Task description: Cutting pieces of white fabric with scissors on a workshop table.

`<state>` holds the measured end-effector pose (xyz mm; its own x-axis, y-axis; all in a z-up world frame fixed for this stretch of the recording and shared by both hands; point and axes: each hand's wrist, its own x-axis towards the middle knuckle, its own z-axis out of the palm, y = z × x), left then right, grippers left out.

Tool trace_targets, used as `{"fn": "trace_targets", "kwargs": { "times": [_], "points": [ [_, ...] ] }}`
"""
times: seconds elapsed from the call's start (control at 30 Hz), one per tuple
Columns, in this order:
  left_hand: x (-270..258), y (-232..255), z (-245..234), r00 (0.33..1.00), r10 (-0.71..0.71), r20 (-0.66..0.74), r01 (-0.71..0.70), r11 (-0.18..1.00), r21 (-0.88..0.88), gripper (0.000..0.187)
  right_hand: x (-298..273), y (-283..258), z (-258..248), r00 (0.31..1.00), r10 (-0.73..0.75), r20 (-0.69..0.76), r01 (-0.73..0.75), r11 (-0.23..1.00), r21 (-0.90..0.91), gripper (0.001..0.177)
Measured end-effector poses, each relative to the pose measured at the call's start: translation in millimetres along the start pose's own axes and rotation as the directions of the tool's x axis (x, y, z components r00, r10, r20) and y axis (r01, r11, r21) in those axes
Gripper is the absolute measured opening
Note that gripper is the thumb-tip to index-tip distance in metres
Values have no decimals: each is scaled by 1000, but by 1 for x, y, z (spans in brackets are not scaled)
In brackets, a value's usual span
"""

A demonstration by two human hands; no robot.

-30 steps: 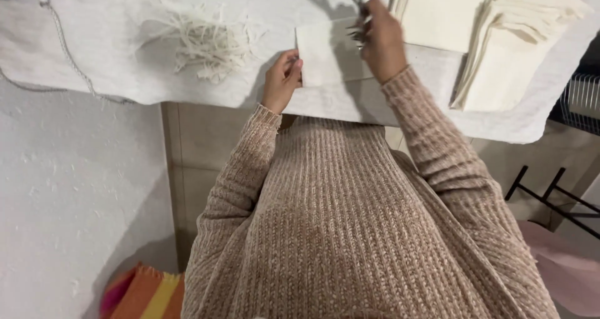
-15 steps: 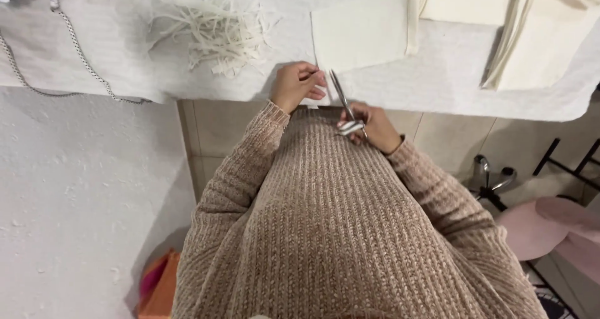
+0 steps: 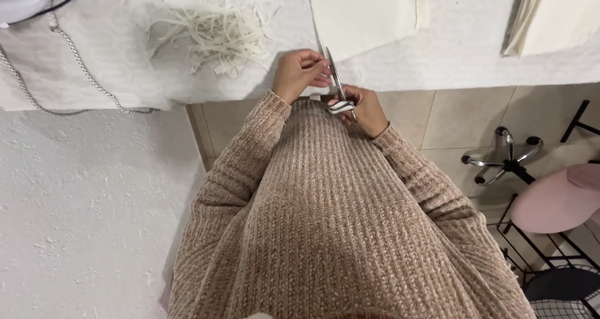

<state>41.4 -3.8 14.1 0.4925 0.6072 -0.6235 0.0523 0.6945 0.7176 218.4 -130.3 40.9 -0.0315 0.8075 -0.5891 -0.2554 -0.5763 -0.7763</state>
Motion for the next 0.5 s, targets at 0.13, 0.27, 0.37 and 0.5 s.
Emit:
{"fn": "trace_targets", "kwargs": {
  "times": [0.13, 0.27, 0.37, 0.5],
  "points": [
    [2, -2, -1, 1000, -4, 4, 4, 999, -43, 22, -8, -32, 15, 1000, -8, -21, 7, 999, -52, 29],
    [3, 2, -1, 1000, -8, 12, 9, 998, -62, 20, -10, -35, 18, 1000, 6, -31, -8, 998, -66, 28],
    [3, 4, -2, 1000, 3, 20, -2, 998, -62, 19, -9, -41, 19, 1000, 8, -30, -10, 996, -87, 27],
    [0, 6, 0, 1000, -18, 24, 20, 997, -77, 18, 4, -20, 9, 1000, -5, 2, 5, 996, -95, 29]
  ]
}}
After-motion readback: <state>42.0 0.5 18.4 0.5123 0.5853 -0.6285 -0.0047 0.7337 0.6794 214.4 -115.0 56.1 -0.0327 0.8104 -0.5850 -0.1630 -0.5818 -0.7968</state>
